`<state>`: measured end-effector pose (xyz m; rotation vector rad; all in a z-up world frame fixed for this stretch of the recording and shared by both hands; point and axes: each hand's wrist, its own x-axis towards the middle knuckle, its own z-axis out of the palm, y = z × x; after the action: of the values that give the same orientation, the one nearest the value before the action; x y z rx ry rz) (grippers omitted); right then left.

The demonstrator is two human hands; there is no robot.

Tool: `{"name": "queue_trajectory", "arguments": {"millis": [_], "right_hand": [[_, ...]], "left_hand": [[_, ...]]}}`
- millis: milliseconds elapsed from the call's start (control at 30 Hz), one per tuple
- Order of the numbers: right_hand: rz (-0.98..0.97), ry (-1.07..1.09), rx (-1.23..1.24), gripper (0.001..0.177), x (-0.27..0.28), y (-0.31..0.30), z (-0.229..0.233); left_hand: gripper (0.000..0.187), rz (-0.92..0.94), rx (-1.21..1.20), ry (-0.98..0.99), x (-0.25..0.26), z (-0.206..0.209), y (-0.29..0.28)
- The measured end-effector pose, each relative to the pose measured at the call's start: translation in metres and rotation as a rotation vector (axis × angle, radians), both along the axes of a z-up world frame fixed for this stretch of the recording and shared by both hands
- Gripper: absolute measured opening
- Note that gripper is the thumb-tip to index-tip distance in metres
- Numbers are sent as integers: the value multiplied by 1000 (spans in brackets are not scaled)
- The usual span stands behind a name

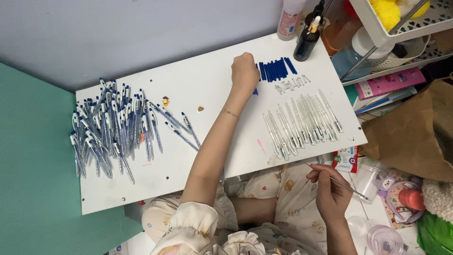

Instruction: The person assembles ballpoint pens by hand, inserting ink cartridges into clear barrels and attaching the corresponding caps.

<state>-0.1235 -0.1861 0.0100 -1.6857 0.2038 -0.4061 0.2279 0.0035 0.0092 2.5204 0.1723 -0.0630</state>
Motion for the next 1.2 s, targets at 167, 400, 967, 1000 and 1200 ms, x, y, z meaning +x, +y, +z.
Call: {"name": "queue_trajectory", "arguments": {"millis": [167, 400, 967, 1000, 1200], "right_hand": [[6, 11, 1, 30, -7, 4, 6], [-11, 4, 94, 19, -14, 17, 4], [156, -173, 311, 11, 114, 176, -34], [115, -163, 277, 10, 113, 178, -39], [136, -25, 73, 10, 101, 177, -37]], "left_hand": [[23, -100, 26, -14, 7, -26, -5], [21, -203, 41, -196, -155, 54, 67], [10, 170, -904, -263, -286, -9, 91], [13, 232, -1075, -247, -289, -14, 89], [21, 254, -1214, -203, -282, -51, 85]]}}
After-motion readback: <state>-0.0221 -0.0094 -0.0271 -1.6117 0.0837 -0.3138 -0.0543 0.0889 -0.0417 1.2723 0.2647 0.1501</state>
